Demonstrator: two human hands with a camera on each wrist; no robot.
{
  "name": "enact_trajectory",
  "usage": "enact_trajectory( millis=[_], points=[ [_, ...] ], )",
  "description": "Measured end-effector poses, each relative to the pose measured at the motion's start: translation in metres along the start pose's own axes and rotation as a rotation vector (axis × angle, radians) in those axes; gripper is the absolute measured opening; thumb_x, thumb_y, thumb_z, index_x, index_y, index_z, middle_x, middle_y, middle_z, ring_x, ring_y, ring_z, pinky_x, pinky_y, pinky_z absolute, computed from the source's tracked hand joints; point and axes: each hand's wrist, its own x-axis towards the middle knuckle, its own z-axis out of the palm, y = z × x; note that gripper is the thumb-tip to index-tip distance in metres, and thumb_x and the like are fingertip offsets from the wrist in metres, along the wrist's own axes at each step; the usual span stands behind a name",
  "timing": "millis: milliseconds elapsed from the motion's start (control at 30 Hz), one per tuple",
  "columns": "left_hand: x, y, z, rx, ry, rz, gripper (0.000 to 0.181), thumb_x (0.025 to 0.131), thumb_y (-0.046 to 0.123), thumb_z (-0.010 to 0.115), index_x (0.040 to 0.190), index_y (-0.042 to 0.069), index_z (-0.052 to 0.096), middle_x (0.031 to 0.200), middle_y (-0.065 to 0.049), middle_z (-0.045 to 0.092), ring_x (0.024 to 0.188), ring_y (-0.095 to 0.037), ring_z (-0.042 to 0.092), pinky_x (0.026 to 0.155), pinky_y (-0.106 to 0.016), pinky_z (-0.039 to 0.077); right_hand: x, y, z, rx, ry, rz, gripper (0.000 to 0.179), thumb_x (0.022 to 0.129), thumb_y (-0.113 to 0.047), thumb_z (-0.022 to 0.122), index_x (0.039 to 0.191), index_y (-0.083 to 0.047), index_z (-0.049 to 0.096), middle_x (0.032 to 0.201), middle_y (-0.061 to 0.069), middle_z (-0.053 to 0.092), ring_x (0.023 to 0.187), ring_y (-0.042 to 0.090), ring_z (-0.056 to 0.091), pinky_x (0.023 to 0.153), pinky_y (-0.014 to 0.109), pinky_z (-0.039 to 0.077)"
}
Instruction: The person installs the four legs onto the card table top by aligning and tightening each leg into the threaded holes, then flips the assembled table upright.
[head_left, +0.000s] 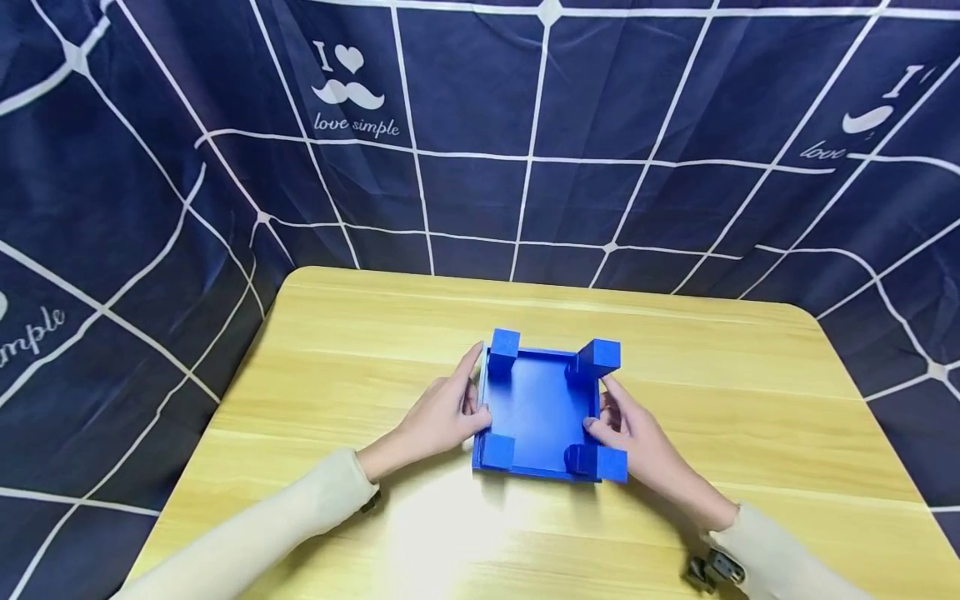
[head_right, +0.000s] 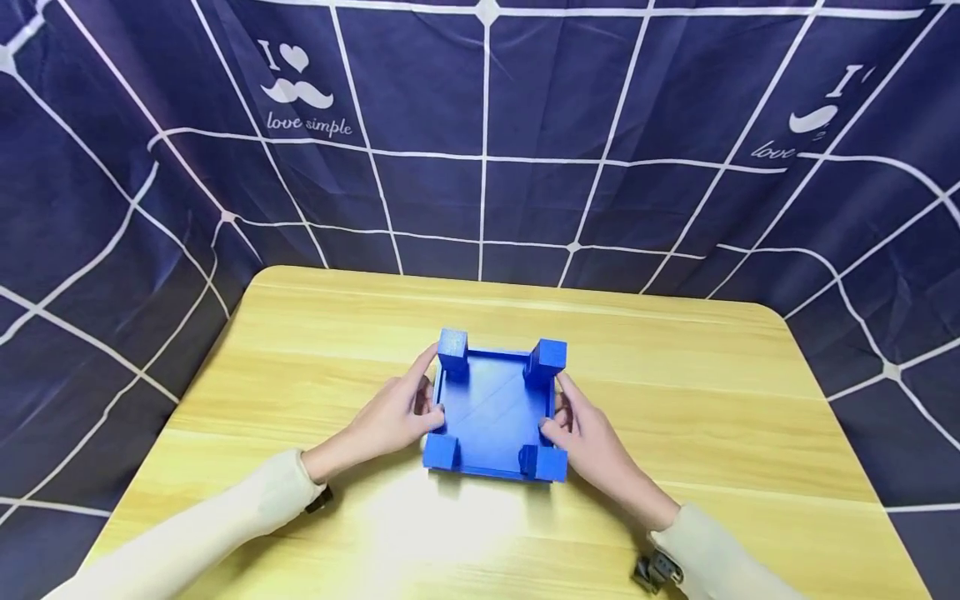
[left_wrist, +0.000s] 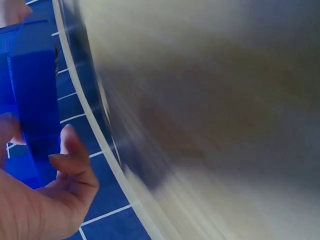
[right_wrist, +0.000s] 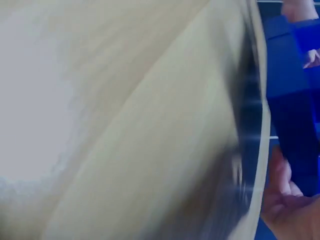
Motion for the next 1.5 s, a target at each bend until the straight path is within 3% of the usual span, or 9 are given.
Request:
enact_trajectory(
  millis=[100, 233, 400, 533, 633, 967, 1233, 1333, 1500],
  points=[
    [0.000, 0.003, 0.000, -0.058, 0.040, -0.030, 0.093, 0.090, 0.008, 0.076, 0.168, -0.006, 0.027, 0.086, 0.006, 0.064, 0.068, -0.006, 0.059, 0.067, -0.028, 0.054, -0.001, -0.003, -0.003, 0.050, 0.023, -0.010, 0.022, 0.104, -0.004, 0.070, 0.119, 0.002, 0.056, 0.087, 0.003, 0.053, 0.075, 0.014, 0.052, 0.066, 0.025, 0.044],
    [0.000, 0.006, -0.002, -0.201, 0.059, -0.105, 0.068, 0.093, 0.009, 0.076, 0.154, -0.007, 0.051, 0.090, 0.003, 0.065, 0.072, -0.010, 0.061, 0.069, -0.026, 0.053, -0.002, -0.006, -0.008, 0.107, 0.010, -0.010, 0.019, 0.104, -0.004, 0.071, 0.099, -0.002, 0.053, 0.081, 0.000, 0.048, 0.069, 0.013, 0.048, 0.060, 0.027, 0.039],
    [0.002, 0.007, -0.005, -0.417, 0.026, -0.191, 0.029, 0.096, 0.005, 0.073, 0.124, -0.006, 0.071, 0.084, 0.001, 0.062, 0.072, -0.011, 0.055, 0.065, -0.020, 0.047, 0.000, -0.011, -0.016, 0.168, -0.038, 0.058, 0.017, 0.105, -0.008, 0.072, 0.109, 0.006, 0.062, 0.086, 0.002, 0.059, 0.073, 0.011, 0.055, 0.062, 0.025, 0.045],
    [0.000, 0.008, -0.008, -0.548, 0.033, -0.296, 0.025, 0.097, 0.004, 0.074, 0.119, -0.009, 0.071, 0.080, 0.001, 0.060, 0.070, -0.009, 0.053, 0.058, -0.019, 0.043, 0.003, -0.016, -0.018, 0.248, -0.109, 0.158, 0.030, 0.108, -0.015, 0.070, 0.126, 0.009, 0.064, 0.101, 0.007, 0.069, 0.092, 0.012, 0.066, 0.080, 0.024, 0.057],
    [-0.001, 0.010, -0.010, -0.611, 0.031, -0.356, 0.030, 0.097, 0.008, 0.078, 0.120, -0.010, 0.071, 0.082, -0.002, 0.066, 0.068, -0.013, 0.056, 0.053, -0.021, 0.043, 0.004, -0.017, -0.018, 0.280, -0.127, 0.203, 0.030, 0.109, -0.019, 0.070, 0.121, 0.008, 0.063, 0.098, 0.004, 0.063, 0.095, 0.013, 0.065, 0.083, 0.025, 0.056],
    [0.004, 0.010, -0.014, -0.657, 0.066, -0.390, 0.025, 0.097, 0.013, 0.082, 0.112, -0.006, 0.075, 0.084, -0.001, 0.072, 0.073, -0.013, 0.062, 0.065, -0.025, 0.050, 0.003, -0.019, -0.015, 0.223, -0.020, 0.125, 0.030, 0.110, -0.023, 0.070, 0.098, 0.000, 0.055, 0.081, -0.004, 0.049, 0.079, 0.012, 0.054, 0.071, 0.026, 0.045],
    [-0.003, 0.016, -0.019, -0.767, 0.073, -0.380, 0.046, 0.095, -0.011, 0.066, 0.141, -0.007, 0.065, 0.077, -0.001, 0.060, 0.055, -0.009, 0.046, 0.047, -0.019, 0.033, -0.001, -0.025, -0.019, 0.171, 0.035, -0.064, 0.027, 0.105, 0.002, 0.065, 0.132, 0.005, 0.064, 0.108, 0.008, 0.071, 0.088, 0.014, 0.069, 0.074, 0.026, 0.056],
    [-0.006, 0.018, -0.023, -0.785, 0.044, -0.343, 0.049, 0.097, -0.010, 0.066, 0.146, -0.004, 0.062, 0.069, -0.005, 0.068, 0.049, -0.013, 0.057, 0.043, -0.021, 0.036, -0.001, -0.028, -0.021, 0.143, 0.062, -0.103, 0.024, 0.104, 0.002, 0.065, 0.128, 0.003, 0.066, 0.102, 0.009, 0.070, 0.081, 0.017, 0.068, 0.069, 0.028, 0.055],
    [-0.007, 0.023, -0.030, -0.801, -0.018, -0.276, 0.041, 0.100, -0.001, 0.073, 0.141, -0.002, 0.064, 0.076, -0.014, 0.076, 0.055, -0.026, 0.072, 0.042, -0.024, 0.044, -0.006, -0.032, -0.024, 0.086, 0.113, -0.115, 0.029, 0.104, 0.002, 0.065, 0.133, 0.002, 0.067, 0.114, 0.003, 0.074, 0.103, 0.016, 0.067, 0.089, 0.029, 0.052]
  ],
)
